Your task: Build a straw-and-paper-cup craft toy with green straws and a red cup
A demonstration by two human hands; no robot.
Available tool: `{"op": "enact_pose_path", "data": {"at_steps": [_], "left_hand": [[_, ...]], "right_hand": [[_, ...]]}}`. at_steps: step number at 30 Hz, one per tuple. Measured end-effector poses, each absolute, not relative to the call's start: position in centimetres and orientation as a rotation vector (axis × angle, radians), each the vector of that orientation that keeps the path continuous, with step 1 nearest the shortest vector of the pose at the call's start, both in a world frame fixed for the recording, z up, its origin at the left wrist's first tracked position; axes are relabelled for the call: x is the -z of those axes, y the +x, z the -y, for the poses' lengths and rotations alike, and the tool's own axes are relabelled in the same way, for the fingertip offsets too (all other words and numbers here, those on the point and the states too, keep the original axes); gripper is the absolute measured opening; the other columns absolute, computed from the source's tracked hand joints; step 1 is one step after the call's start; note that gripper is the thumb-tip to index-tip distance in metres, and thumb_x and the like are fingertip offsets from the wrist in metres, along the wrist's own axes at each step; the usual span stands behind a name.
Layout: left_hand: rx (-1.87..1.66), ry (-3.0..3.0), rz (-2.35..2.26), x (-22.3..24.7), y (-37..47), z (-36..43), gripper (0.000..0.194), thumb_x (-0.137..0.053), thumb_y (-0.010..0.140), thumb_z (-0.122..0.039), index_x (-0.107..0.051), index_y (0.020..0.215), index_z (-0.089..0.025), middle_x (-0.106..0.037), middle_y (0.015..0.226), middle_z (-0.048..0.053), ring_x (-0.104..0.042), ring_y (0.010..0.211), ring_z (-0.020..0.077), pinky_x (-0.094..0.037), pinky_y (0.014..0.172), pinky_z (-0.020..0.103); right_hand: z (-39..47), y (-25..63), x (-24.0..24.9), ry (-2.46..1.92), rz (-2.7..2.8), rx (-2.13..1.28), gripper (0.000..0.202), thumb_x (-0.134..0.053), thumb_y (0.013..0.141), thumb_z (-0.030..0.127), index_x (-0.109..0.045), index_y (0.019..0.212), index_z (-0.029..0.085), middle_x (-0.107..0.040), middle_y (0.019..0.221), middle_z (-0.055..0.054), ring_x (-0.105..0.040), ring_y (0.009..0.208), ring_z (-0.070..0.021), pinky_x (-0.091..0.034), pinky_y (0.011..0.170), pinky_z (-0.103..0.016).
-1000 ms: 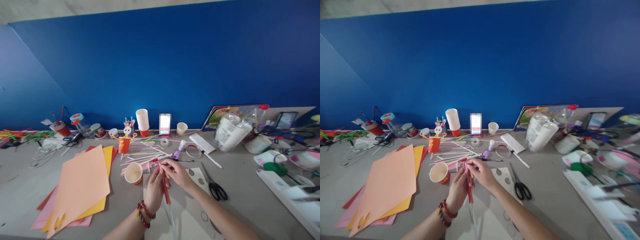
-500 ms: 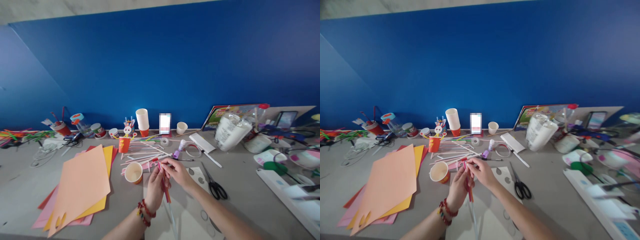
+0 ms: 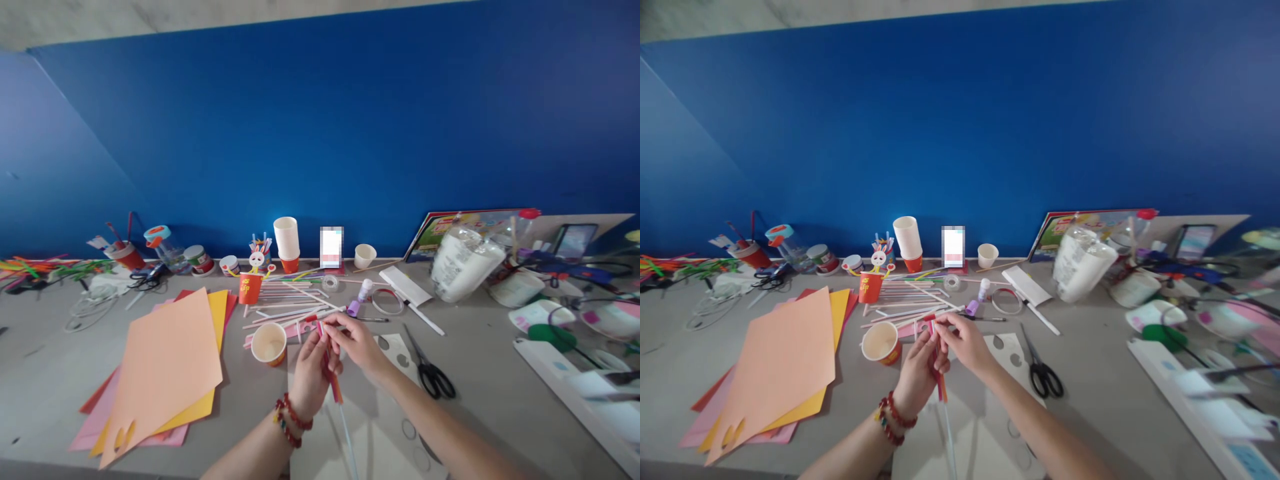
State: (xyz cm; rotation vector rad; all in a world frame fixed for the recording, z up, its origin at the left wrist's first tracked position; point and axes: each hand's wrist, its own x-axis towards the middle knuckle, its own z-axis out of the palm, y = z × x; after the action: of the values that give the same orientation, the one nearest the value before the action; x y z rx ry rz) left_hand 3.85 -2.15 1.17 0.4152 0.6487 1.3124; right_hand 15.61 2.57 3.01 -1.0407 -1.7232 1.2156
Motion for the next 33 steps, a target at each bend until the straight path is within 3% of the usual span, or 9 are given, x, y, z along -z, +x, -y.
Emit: {"op": "enact_pose_path", "data": {"at_steps": [19, 33], "left_hand": [[-1.305, 0.419, -0.647, -1.14, 3.87, 2.16, 0.029, -0.079, 0.073, -0.038, -0.059, 0.085, -0.019, -0.059, 0.065, -0.002, -0.04, 0.044, 0.0051, -0.035, 0.047, 0.021], [-1.304, 0.41, -0.66, -1.42, 4.1, 2.23, 0.036, -0.081, 0.071, -0.038, -0.055, 0.085, -0.018, -0.053, 0.059, -0.006, -0.034, 0.042, 0.0024, -0.029, 0.045, 0.018]], "right_hand": [[-2.42, 15.59, -2.74, -1.035, 1.654, -1.265, 0.029, -0.056, 0.092, 0.047, -0.064, 0.095, 0.02, -0.052, 0.053, 0.006, -0.055, 0.045, -0.0115, -0.049, 0.049, -0.023], [-2.13, 15.64, -2.98, -1.025, 1.644, -1.279, 0.028, -0.057, 0.093, 0.046, -0.064, 0.094, 0.02, -0.055, 0.057, 0.005, -0.057, 0.049, -0.0116, -0.048, 0.053, -0.023]]}}
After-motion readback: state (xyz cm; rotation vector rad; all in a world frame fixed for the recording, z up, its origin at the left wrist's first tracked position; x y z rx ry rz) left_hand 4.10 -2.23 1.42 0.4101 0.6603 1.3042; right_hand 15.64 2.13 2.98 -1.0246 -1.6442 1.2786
